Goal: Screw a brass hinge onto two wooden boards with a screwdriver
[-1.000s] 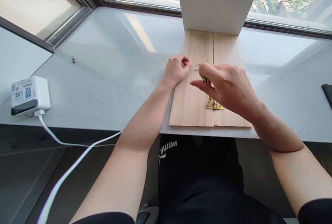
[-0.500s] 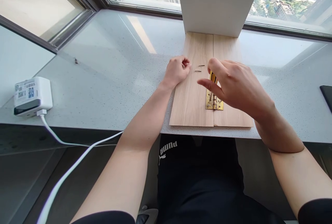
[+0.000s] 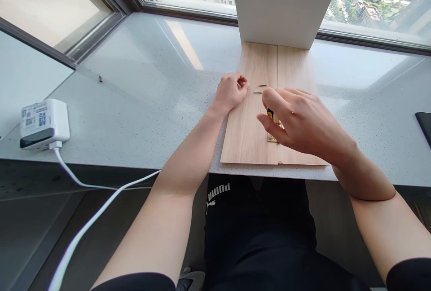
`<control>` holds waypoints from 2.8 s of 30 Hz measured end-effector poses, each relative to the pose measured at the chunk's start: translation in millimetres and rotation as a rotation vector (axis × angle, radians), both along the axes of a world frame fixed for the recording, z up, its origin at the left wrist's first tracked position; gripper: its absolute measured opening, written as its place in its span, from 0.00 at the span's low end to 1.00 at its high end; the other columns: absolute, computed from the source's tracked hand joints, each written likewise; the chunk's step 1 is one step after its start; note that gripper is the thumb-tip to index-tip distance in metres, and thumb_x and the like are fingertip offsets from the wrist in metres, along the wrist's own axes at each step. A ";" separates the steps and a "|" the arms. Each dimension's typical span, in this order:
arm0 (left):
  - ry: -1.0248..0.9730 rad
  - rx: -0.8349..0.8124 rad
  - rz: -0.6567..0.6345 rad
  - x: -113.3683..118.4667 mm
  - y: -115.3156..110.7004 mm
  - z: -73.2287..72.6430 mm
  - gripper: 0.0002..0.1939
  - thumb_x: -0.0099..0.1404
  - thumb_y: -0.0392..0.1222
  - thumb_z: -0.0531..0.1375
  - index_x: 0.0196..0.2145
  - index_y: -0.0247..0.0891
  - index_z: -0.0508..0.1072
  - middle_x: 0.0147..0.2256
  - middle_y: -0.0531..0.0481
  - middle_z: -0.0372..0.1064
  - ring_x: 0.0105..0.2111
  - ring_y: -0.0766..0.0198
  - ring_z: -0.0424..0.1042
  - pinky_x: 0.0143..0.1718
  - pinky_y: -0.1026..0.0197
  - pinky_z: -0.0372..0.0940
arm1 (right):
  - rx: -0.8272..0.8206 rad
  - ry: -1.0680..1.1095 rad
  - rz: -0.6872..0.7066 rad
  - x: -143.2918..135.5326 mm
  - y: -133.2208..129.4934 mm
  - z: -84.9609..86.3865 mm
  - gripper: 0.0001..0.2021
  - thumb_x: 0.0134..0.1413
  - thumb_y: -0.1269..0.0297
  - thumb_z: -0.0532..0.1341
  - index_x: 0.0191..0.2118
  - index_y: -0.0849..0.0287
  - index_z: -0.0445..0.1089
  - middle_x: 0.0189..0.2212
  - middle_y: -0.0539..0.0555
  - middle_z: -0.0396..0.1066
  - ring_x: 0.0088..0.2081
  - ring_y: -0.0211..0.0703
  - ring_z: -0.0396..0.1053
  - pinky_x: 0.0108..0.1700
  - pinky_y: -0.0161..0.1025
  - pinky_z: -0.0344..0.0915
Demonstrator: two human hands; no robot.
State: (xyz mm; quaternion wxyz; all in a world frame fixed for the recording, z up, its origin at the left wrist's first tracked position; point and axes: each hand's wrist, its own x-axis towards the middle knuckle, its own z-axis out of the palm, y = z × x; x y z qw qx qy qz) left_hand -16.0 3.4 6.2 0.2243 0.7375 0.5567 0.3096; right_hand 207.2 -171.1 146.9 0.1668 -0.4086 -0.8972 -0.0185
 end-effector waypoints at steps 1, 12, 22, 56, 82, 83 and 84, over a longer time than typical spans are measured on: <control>0.001 0.012 0.006 0.3 1.0 -1.4 0.03 0.81 0.37 0.66 0.45 0.42 0.77 0.48 0.43 0.83 0.50 0.51 0.80 0.59 0.48 0.76 | -0.017 0.008 -0.021 -0.2 -0.6 0.3 0.07 0.86 0.63 0.61 0.48 0.54 0.66 0.33 0.48 0.66 0.31 0.42 0.52 0.37 0.44 0.52; -0.005 0.067 0.030 3.7 4.2 -8.7 0.04 0.78 0.36 0.65 0.42 0.44 0.77 0.46 0.43 0.85 0.51 0.46 0.82 0.60 0.44 0.77 | -0.028 -0.007 0.027 6.7 -3.9 -0.8 0.09 0.81 0.76 0.56 0.49 0.53 0.61 0.35 0.49 0.65 0.36 0.45 0.58 0.41 0.45 0.58; -0.012 0.068 0.045 3.6 4.5 -10.1 0.05 0.77 0.34 0.67 0.42 0.43 0.77 0.45 0.42 0.84 0.49 0.48 0.82 0.57 0.46 0.77 | 0.074 -0.020 -0.173 -6.9 -0.7 -6.1 0.13 0.88 0.54 0.64 0.47 0.55 0.67 0.27 0.44 0.59 0.29 0.40 0.43 0.36 0.45 0.47; 0.003 0.026 0.016 1.6 0.5 -4.1 0.02 0.81 0.37 0.66 0.45 0.41 0.79 0.48 0.41 0.84 0.53 0.47 0.82 0.60 0.45 0.77 | 0.012 -0.028 -0.123 -7.0 -3.8 -4.6 0.07 0.87 0.61 0.58 0.50 0.55 0.67 0.30 0.47 0.64 0.29 0.42 0.52 0.35 0.43 0.50; -0.015 0.066 0.015 0.5 6.0 -12.3 0.03 0.79 0.37 0.66 0.43 0.42 0.78 0.47 0.43 0.85 0.50 0.49 0.82 0.58 0.47 0.77 | 0.036 -0.111 -0.167 -2.8 -4.7 4.1 0.13 0.85 0.68 0.51 0.51 0.55 0.72 0.26 0.45 0.56 0.26 0.41 0.40 0.32 0.44 0.40; -0.019 0.058 0.010 0.0 4.9 -10.8 0.03 0.80 0.38 0.66 0.43 0.43 0.78 0.47 0.43 0.85 0.50 0.49 0.82 0.58 0.47 0.77 | 0.034 -0.107 -0.134 -0.9 -6.2 4.8 0.13 0.85 0.70 0.50 0.52 0.55 0.72 0.27 0.45 0.57 0.27 0.41 0.42 0.32 0.44 0.40; -0.021 0.049 0.008 -0.4 3.5 -9.1 0.03 0.80 0.38 0.66 0.43 0.43 0.78 0.47 0.43 0.85 0.51 0.49 0.82 0.58 0.47 0.77 | 0.027 -0.098 -0.104 1.0 -7.5 5.3 0.12 0.85 0.70 0.50 0.53 0.55 0.71 0.28 0.46 0.60 0.28 0.41 0.44 0.32 0.44 0.41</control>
